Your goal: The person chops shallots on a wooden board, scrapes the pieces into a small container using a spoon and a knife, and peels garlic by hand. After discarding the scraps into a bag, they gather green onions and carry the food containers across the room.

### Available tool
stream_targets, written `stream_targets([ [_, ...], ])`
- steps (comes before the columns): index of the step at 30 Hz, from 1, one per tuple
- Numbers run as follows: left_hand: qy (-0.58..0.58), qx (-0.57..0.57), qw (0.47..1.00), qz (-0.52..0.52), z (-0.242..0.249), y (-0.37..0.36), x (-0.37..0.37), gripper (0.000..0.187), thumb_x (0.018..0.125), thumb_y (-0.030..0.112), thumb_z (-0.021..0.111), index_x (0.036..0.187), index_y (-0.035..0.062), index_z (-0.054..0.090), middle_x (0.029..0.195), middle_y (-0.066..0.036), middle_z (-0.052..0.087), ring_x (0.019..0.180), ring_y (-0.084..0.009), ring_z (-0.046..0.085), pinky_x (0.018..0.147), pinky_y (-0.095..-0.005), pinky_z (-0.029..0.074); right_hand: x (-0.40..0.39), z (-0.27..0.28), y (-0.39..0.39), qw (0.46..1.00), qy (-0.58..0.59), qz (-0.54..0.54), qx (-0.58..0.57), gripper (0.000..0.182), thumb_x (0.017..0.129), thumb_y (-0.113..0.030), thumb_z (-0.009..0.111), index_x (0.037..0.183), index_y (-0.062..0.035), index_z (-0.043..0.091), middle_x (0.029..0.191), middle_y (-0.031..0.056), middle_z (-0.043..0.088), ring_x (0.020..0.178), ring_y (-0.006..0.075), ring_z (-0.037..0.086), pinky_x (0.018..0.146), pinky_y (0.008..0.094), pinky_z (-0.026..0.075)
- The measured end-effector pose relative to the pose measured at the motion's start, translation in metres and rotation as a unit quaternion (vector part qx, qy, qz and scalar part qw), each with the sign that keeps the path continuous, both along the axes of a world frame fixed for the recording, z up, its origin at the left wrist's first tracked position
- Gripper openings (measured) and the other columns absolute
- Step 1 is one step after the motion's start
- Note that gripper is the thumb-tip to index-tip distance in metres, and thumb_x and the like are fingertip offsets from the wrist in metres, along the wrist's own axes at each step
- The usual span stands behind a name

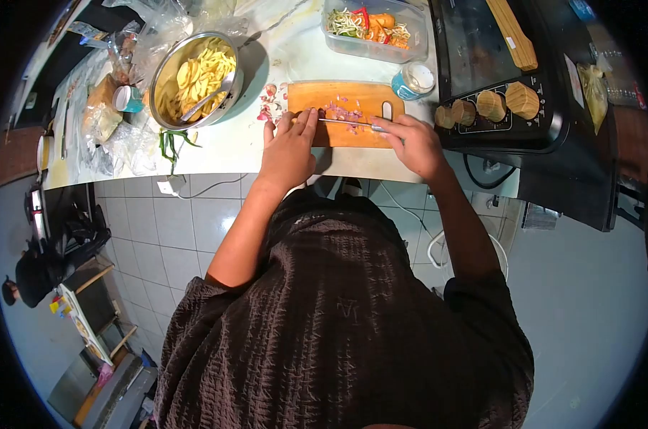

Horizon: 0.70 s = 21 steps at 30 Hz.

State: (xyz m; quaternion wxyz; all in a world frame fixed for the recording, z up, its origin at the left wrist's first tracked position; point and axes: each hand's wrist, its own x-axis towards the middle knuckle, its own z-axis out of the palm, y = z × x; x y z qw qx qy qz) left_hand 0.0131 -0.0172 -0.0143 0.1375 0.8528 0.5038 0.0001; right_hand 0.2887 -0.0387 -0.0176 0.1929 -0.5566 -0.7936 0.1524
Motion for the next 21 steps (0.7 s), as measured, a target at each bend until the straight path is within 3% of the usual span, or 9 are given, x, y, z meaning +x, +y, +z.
stream_targets([
  [2,0.018,0.046,0.999,-0.007,-0.003,-0.005,0.000,0.083,0.070,0.008,0.065,0.149,0.0068,0.038,0.148,-0.008,0.047,0.135,-0.0297,0.040,0.105,-0.0516,0.030,0.002,-0.017,-0.005,0.999,0.034,0.001,0.002,0.040,0.082,-0.012,0.071,0.120,-0.0247,0.070,0.081,0.0066,0.060,0.078,0.0273,0.062,0.070,0.0387,0.051],
  [6,-0.007,0.032,0.999,0.004,-0.001,-0.003,-0.003,0.083,0.070,0.008,0.065,0.149,0.0067,0.038,0.148,-0.007,0.047,0.134,-0.0296,0.041,0.105,-0.0513,0.030,-0.002,0.009,0.002,1.000,0.006,-0.002,-0.026,0.040,0.084,-0.013,0.069,0.122,-0.0257,0.069,0.083,0.0072,0.061,0.080,0.0273,0.063,0.072,0.0390,0.052],
  [8,-0.005,0.004,1.000,0.011,0.003,0.001,0.000,0.081,0.073,0.011,0.068,0.148,0.0043,0.038,0.149,-0.007,0.045,0.137,-0.0316,0.038,0.111,-0.0567,0.026,-0.004,0.016,0.007,0.998,-0.013,0.004,-0.057,0.037,0.087,-0.015,0.066,0.123,-0.0256,0.069,0.084,0.0076,0.062,0.081,0.0277,0.063,0.073,0.0398,0.052],
  [11,0.005,0.023,1.000,0.005,-0.001,0.000,0.003,0.082,0.072,0.011,0.068,0.148,0.0039,0.038,0.149,-0.007,0.045,0.136,-0.0311,0.038,0.111,-0.0569,0.026,0.002,-0.007,0.006,0.997,0.021,0.007,-0.067,0.034,0.089,-0.020,0.065,0.122,-0.0256,0.069,0.084,0.0089,0.062,0.082,0.0284,0.063,0.073,0.0405,0.052],
  [17,-0.008,0.058,0.998,0.012,0.000,0.004,0.005,0.078,0.074,0.009,0.063,0.148,0.0042,0.039,0.148,-0.007,0.046,0.135,-0.0302,0.039,0.109,-0.0558,0.027,0.006,0.022,0.023,0.999,-0.011,0.016,-0.051,0.039,0.089,-0.018,0.066,0.127,-0.0255,0.066,0.085,0.0113,0.062,0.081,0.0307,0.063,0.072,0.0411,0.052],
  [21,0.013,0.059,0.998,0.017,-0.009,0.008,0.010,0.073,0.077,0.010,0.060,0.147,0.0032,0.039,0.148,-0.008,0.046,0.135,-0.0306,0.039,0.109,-0.0572,0.026,0.003,-0.011,0.018,0.999,0.046,0.007,-0.001,0.036,0.087,-0.015,0.070,0.122,-0.0234,0.070,0.084,0.0107,0.059,0.077,0.0278,0.061,0.069,0.0377,0.049],
])
